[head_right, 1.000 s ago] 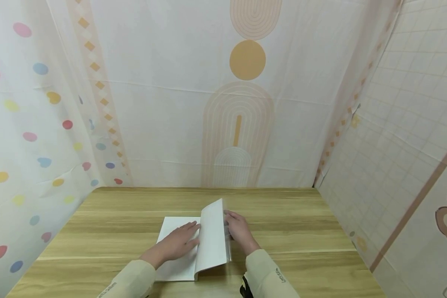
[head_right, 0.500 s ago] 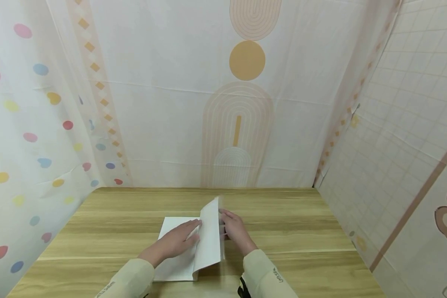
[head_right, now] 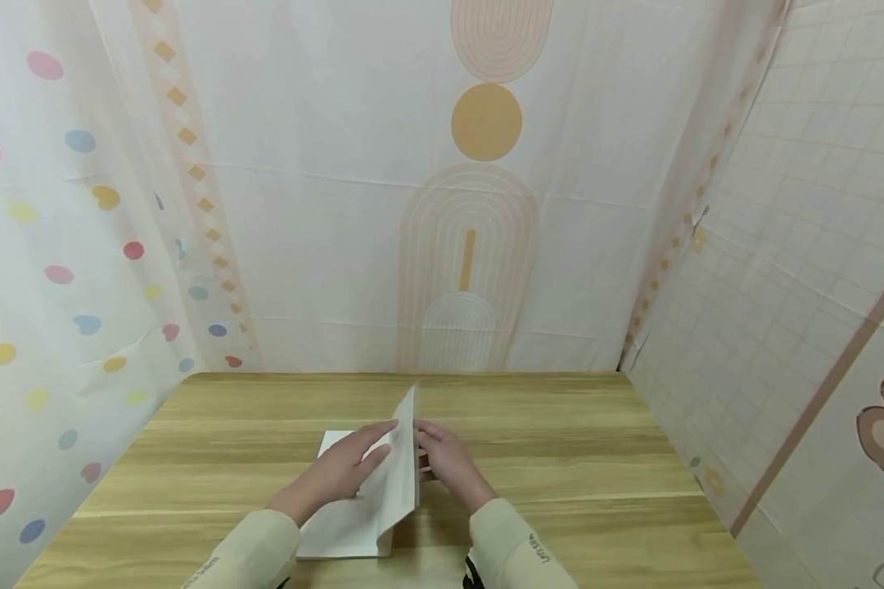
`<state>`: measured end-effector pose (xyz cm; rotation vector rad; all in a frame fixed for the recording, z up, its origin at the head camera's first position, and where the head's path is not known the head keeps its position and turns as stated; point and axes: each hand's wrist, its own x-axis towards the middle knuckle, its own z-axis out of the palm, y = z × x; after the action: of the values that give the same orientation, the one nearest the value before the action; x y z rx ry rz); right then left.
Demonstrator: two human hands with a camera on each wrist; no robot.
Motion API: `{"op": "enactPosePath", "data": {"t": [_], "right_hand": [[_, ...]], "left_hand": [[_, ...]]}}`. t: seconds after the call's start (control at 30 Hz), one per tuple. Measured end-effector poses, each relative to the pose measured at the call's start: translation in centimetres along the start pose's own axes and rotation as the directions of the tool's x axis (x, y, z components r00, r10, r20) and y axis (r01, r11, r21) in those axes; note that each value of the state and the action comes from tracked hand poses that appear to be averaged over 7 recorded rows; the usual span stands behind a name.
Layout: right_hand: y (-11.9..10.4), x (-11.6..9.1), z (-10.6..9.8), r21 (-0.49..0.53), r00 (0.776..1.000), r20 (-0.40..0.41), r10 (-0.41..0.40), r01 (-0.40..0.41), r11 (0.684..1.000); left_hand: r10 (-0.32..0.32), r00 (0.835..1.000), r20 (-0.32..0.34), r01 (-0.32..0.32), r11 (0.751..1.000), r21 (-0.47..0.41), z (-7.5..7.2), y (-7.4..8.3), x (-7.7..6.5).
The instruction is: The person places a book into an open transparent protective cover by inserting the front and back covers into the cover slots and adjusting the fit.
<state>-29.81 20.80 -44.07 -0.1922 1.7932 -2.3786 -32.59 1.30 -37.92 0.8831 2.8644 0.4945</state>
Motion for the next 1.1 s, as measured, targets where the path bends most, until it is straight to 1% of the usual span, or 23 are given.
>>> {"op": "enactPosePath", "data": {"t": [0.1, 0.17, 0.33, 0.47, 0.57, 0.63, 0.73, 0.77, 0.83, 0.97, 1.03, 1.1], "right_hand": [[0.2, -0.1, 0.4, -0.033, 0.999, 0.034, -0.013, 0.014, 0.999], [0.4, -0.2, 0.7, -0.048, 0.998, 0.06, -0.02, 0.023, 0.999], [0.8, -0.6, 1.6, -0.089, 0.993, 0.109, -0.041, 0.051, 0.995], [1.0, -0.9, 2.3, -0.153, 0.99, 0.135, -0.039, 0.06, 0.986], [1.3, -0.9, 2.6, -0.191, 0.986, 0.159, -0.053, 0.083, 0.978], [1.5, -0.9, 2.8, -0.218, 0.983, 0.17, -0.064, 0.101, 0.971], [1.8, -0.9, 3.0, -0.295, 0.978, 0.19, -0.086, 0.14, 0.945], [1.8, -1.0, 3.1, -0.331, 0.977, 0.194, -0.088, 0.149, 0.932], [1.9, -1.1, 3.2, -0.419, 0.974, 0.207, -0.091, 0.172, 0.892], [2.1, -1.2, 3.3, -0.597, 0.965, 0.251, -0.079, 0.218, 0.772], [2.3, -1.3, 3.2, -0.669, 0.958, 0.276, -0.075, 0.247, 0.701], [2.5, -1.2, 3.1, -0.742, 0.949, 0.303, -0.087, 0.293, 0.604]], "left_hand": [[-0.003, 1.0, -0.021, 0.002, 1.0, -0.03, -0.2, 0.0, 0.0], [-0.011, 1.0, -0.023, 0.01, 0.999, -0.042, -0.4, -0.1, 0.0], [-0.055, 0.998, 0.015, 0.056, 0.995, -0.078, -0.6, -0.3, 0.1], [-0.096, 0.995, 0.034, 0.1, 0.986, -0.136, -0.9, -0.3, 0.1], [-0.123, 0.992, 0.042, 0.128, 0.975, -0.179, -1.2, -0.3, 0.1], [-0.132, 0.991, 0.035, 0.137, 0.975, -0.174, -1.4, -0.2, 0.2], [-0.145, 0.989, 0.013, 0.146, 0.98, -0.139, -1.7, 0.0, 0.2], [-0.147, 0.989, 0.006, 0.147, 0.982, -0.119, -1.8, 0.0, 0.3], [-0.153, 0.988, 0.004, 0.153, 0.983, -0.101, -1.9, -0.1, 0.3], [-0.143, 0.99, -0.004, 0.142, 0.987, -0.081, -2.2, -0.3, 0.4], [-0.137, 0.991, -0.014, 0.135, 0.988, -0.079, -2.4, -0.4, 0.4], [-0.138, 0.99, -0.022, 0.136, 0.988, -0.075, -2.5, -0.5, 0.4]]}}
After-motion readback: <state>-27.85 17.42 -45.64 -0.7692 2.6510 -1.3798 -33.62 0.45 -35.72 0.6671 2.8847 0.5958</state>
